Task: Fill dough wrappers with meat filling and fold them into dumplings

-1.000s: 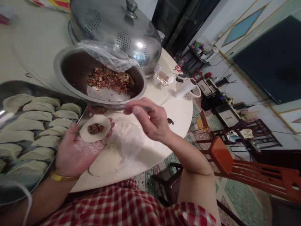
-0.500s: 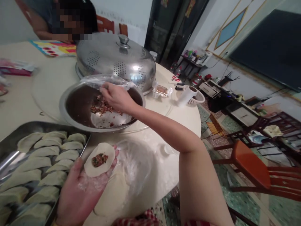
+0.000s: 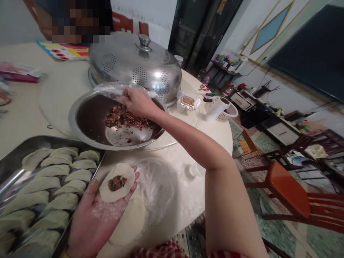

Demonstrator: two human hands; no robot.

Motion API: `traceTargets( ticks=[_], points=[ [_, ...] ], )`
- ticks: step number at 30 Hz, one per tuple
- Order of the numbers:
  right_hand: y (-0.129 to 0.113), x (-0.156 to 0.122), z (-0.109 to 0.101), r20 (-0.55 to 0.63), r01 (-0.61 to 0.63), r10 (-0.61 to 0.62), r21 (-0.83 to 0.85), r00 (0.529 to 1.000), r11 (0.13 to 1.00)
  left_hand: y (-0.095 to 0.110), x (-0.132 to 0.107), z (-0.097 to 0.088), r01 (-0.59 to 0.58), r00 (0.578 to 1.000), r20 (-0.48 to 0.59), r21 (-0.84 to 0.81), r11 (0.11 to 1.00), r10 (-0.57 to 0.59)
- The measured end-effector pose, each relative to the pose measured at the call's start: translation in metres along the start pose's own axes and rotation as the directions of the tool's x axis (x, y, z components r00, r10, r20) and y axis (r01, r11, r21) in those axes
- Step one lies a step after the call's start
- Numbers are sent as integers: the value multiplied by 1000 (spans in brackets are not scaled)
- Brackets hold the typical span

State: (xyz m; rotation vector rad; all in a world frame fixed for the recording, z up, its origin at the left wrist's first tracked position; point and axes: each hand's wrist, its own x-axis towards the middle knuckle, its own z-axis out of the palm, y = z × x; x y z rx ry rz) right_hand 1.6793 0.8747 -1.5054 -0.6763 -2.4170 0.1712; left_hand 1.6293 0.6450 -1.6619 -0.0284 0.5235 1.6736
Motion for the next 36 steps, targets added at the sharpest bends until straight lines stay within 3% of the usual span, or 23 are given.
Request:
traceTargets(
  ticks=[5, 10, 13, 16, 18, 20, 22, 25, 27, 30, 33, 36],
  points=[
    [12, 6, -1, -92, -32, 29, -30, 995, 999, -1, 1, 3, 10, 1000, -14, -41, 999, -11],
    [9, 9, 14, -24, -20, 18, -109, 1000, 994, -1, 2, 1, -32, 999, 19, 2, 999, 32],
    [14, 16, 23, -18, -58, 56, -133, 998, 989, 0, 0, 6, -28, 999, -30, 25, 999, 29],
    [19, 19, 13, -38, -104, 100, -123, 994, 987, 0, -2, 14, -42, 994, -100, 65, 997, 49],
    [18, 7, -3, -110, -132, 123, -85, 986, 988, -1, -3, 19, -50, 992, -108, 95, 994, 60],
    [11, -24, -20, -248, -117, 108, -24, 963, 993, -1, -3, 22, -49, 995, -80, 117, 992, 59],
    [-3, -74, -30, -356, 24, -7, 45, 934, 999, -2, -3, 23, -57, 998, -26, 129, 990, 60],
    [-29, -169, -27, -441, 227, -159, 104, 883, 968, -4, -8, 22, -82, 995, 73, 140, 987, 73],
    [-37, -229, -18, -469, 239, -162, 109, 868, 965, -7, -17, 20, -80, 993, 99, 151, 985, 66],
    [-23, -294, -7, -561, 44, -6, 54, 828, 998, -15, -36, 14, -39, 996, 90, 182, 982, 23],
    [17, -334, -11, -645, -237, 153, -44, 749, 970, -26, -52, 6, -13, 990, 143, 191, 981, -14],
    [56, -353, -19, -556, -437, 290, -148, 779, 887, -40, -60, 1, 55, 978, 189, 164, 985, -86]
  ],
)
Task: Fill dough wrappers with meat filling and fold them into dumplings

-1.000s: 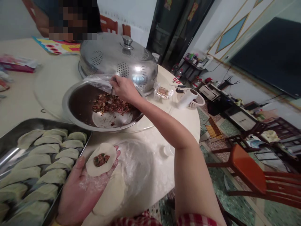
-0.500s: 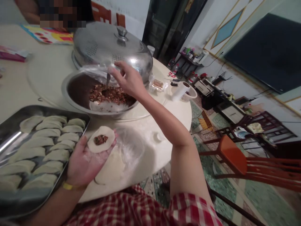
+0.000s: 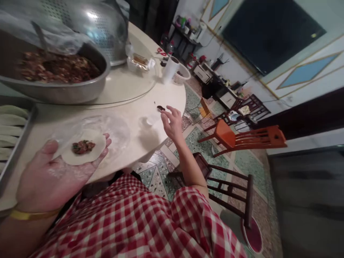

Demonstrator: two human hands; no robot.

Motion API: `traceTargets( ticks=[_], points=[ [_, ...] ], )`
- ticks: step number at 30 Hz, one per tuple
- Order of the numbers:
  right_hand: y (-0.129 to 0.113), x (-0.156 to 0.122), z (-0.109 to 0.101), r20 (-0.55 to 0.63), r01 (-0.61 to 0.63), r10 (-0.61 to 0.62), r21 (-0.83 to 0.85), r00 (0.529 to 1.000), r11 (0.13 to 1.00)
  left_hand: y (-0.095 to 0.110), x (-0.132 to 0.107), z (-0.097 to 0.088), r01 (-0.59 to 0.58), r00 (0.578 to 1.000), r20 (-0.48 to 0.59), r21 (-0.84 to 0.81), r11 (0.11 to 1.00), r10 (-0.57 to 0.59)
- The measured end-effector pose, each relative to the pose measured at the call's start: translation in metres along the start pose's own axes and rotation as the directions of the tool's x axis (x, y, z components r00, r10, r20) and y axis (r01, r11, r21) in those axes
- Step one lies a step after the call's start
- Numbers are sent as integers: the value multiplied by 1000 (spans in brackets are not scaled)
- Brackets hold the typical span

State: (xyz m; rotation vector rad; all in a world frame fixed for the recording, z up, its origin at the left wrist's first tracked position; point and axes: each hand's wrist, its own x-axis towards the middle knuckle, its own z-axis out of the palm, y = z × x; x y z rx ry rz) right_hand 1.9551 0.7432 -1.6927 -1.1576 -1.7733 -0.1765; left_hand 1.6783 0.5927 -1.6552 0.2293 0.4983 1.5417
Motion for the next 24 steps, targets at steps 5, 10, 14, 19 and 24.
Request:
traceTargets(
  ticks=[5, 10, 14, 19, 24],
  points=[
    [21, 14, 18, 256, -37, 77, -158, 964, 987, -17, -4, 2, 52, 996, -69, -7, 999, -52],
    [20, 27, 35, 404, -26, 102, -189, 909, 982, -22, -10, 13, -18, 990, -136, 53, 998, 25],
    [24, 30, 41, 431, -13, 88, -173, 898, 985, -21, -14, 25, 10, 969, -247, 25, 1000, -3],
    [32, 30, 39, 374, -95, 126, -100, 919, 990, -16, -14, 18, -16, 982, -187, -21, 1000, 12],
    [10, 18, 18, 179, -133, 85, 277, 980, 951, -13, -14, 5, 14, 994, -106, 8, 1000, -14]
  ],
)
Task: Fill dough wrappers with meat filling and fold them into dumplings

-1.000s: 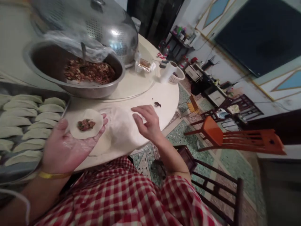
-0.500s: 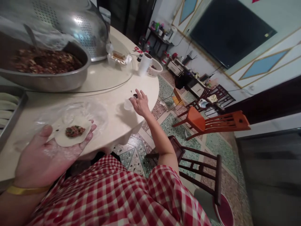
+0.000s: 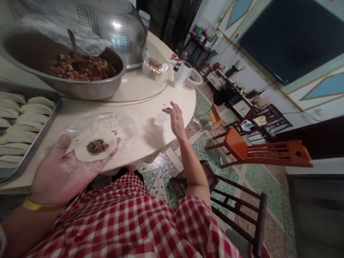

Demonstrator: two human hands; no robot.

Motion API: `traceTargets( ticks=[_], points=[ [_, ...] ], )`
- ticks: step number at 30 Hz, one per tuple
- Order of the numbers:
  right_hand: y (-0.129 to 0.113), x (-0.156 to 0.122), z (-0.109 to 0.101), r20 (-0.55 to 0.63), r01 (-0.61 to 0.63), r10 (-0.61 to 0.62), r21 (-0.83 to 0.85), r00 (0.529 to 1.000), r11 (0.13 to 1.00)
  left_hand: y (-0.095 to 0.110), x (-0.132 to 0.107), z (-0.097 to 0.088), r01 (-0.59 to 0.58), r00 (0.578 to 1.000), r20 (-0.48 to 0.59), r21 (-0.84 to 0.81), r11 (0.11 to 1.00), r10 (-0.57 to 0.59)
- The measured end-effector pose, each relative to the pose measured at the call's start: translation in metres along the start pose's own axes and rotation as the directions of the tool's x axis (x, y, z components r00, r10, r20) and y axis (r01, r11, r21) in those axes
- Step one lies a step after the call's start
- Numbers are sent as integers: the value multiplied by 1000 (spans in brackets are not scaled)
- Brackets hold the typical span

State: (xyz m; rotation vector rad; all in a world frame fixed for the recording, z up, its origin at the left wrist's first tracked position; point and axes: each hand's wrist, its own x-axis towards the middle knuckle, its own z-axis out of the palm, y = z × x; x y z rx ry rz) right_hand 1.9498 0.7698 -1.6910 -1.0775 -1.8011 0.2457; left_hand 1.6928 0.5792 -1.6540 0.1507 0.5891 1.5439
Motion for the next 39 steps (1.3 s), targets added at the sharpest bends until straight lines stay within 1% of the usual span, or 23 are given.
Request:
traceTargets(
  ticks=[1, 2, 3, 5, 6, 8, 10, 12, 14, 15, 18, 19, 20, 23, 24, 27, 28, 31, 32, 35, 36, 37, 39],
  points=[
    [-12, -7, 1, -6, 70, -70, 79, 998, 994, 0, 0, -1, 9, 1000, 13, 12, 1000, -10],
    [-26, -14, 5, -7, 172, -173, 135, 985, 976, -1, -1, -1, 18, 999, 30, 23, 1000, -19],
    [-40, -22, 10, 33, 290, -299, 158, 954, 944, -1, -1, -1, 21, 999, 49, 29, 999, -22],
    [-66, -34, 24, 86, 499, -512, 133, 855, 856, -3, -3, -1, 30, 995, 95, 29, 999, -33],
    [-77, -38, 32, 101, 572, -581, 111, 807, 813, -4, -3, -1, 36, 992, 118, 22, 999, -38],
    [-91, -42, 45, 177, 658, -656, 60, 733, 751, -6, -4, -3, 44, 986, 158, 0, 999, -43],
    [-95, -41, 53, 249, 689, -670, 15, 700, 725, -5, -5, -5, 56, 983, 178, -12, 998, -53],
    [-93, -39, 57, 277, 682, -651, -19, 706, 731, -4, -6, -7, 71, 985, 156, -7, 997, -69],
    [-90, -37, 58, 267, 662, -632, -27, 727, 749, -2, -7, -8, 77, 992, 105, 3, 997, -77],
    [-89, -36, 58, 257, 660, -634, -19, 729, 751, -2, -7, -8, 75, 994, 85, 5, 997, -76],
    [-88, -37, 57, 269, 684, -661, 12, 700, 730, -2, -6, -7, 86, 995, 53, 20, 996, -87],
    [-88, -37, 57, 275, 684, -660, 11, 699, 729, -2, -6, -6, 96, 994, 43, 28, 995, -97],
    [-87, -37, 57, 274, 673, -648, 3, 710, 739, -3, -6, -6, 108, 994, 30, 38, 993, -109],
    [-82, -37, 54, 265, 607, -583, -12, 768, 795, -4, -3, -5, 120, 993, -2, 53, 991, -120],
    [-79, -38, 54, 270, 599, -577, 1, 771, 800, -4, -2, -5, 116, 993, -2, 53, 992, -116],
    [-71, -39, 54, 295, 618, -607, 67, 738, 783, -3, 2, -8, 95, 995, 23, 48, 994, -96],
    [-69, -40, 55, 285, 616, -611, 82, 739, 783, -3, 4, -9, 95, 995, 36, 53, 994, -97],
    [-64, -41, 58, 233, 574, -578, 91, 782, 814, -2, 7, -11, 78, 993, 79, 87, 993, -85],
    [-64, -42, 58, 221, 571, -577, 98, 786, 815, -2, 8, -11, 69, 993, 86, 97, 993, -78],
    [-61, -39, 57, 245, 592, -599, 110, 762, 798, -1, 12, -9, 51, 995, 77, 112, 992, -59],
    [-58, -36, 54, 246, 586, -588, 89, 771, 806, -1, 13, -8, 58, 996, 65, 118, 991, -66],
    [-53, -31, 50, 237, 561, -555, 48, 797, 827, -1, 14, -7, 65, 996, 52, 126, 990, -72],
    [-36, -19, 39, 178, 445, -426, -84, 887, 892, -1, 17, -3, 66, 997, 30, 139, 988, -71]
  ],
)
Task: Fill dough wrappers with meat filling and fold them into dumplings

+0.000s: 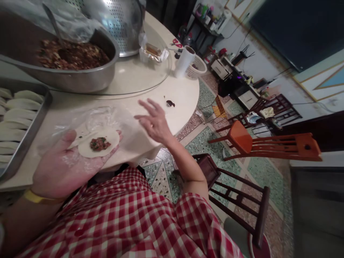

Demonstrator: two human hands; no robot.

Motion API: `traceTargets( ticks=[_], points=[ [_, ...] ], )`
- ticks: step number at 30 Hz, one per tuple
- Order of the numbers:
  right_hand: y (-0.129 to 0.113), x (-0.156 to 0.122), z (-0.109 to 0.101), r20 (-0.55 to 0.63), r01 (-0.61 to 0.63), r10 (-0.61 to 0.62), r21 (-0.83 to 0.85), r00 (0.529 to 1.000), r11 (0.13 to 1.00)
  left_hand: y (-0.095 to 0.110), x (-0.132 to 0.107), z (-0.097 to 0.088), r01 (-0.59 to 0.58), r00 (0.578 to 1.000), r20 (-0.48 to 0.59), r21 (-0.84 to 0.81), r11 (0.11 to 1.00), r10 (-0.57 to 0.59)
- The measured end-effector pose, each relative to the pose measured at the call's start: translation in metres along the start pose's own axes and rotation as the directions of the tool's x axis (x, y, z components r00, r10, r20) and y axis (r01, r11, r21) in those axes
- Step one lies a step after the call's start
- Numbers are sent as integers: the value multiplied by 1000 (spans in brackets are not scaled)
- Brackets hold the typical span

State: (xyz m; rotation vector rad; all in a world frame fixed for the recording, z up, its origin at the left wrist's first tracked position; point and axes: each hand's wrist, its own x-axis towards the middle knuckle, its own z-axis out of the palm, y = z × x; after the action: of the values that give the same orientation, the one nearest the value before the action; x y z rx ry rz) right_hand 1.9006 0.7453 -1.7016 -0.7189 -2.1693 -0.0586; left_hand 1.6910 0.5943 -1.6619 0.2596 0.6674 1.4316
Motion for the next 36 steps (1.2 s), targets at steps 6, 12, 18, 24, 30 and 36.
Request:
traceTargets(
  ticks=[6, 12, 18, 24, 30, 36],
  points=[
    [72, -3, -9, -58, -368, 364, -191, 930, 910, -1, 7, 9, 43, 996, -84, -19, 999, -44],
    [89, -4, 9, 50, -370, 385, -187, 922, 910, 0, 12, 15, 26, 990, -138, -27, 999, -29],
    [90, -7, -4, -11, -416, 416, -90, 909, 905, 2, 13, 17, 38, 987, -155, -24, 999, -41],
    [48, -15, -28, -215, -279, 288, 68, 933, 958, 1, 9, 14, 17, 995, -99, -24, 1000, -19],
    [-13, -18, -3, -88, 82, -60, 269, 994, 960, -1, 8, 7, 85, 996, -3, -37, 996, -85],
    [-28, -12, 16, 59, 222, -239, 209, 969, 952, 0, 4, 4, 71, 997, 49, -101, 992, -66]
  ],
)
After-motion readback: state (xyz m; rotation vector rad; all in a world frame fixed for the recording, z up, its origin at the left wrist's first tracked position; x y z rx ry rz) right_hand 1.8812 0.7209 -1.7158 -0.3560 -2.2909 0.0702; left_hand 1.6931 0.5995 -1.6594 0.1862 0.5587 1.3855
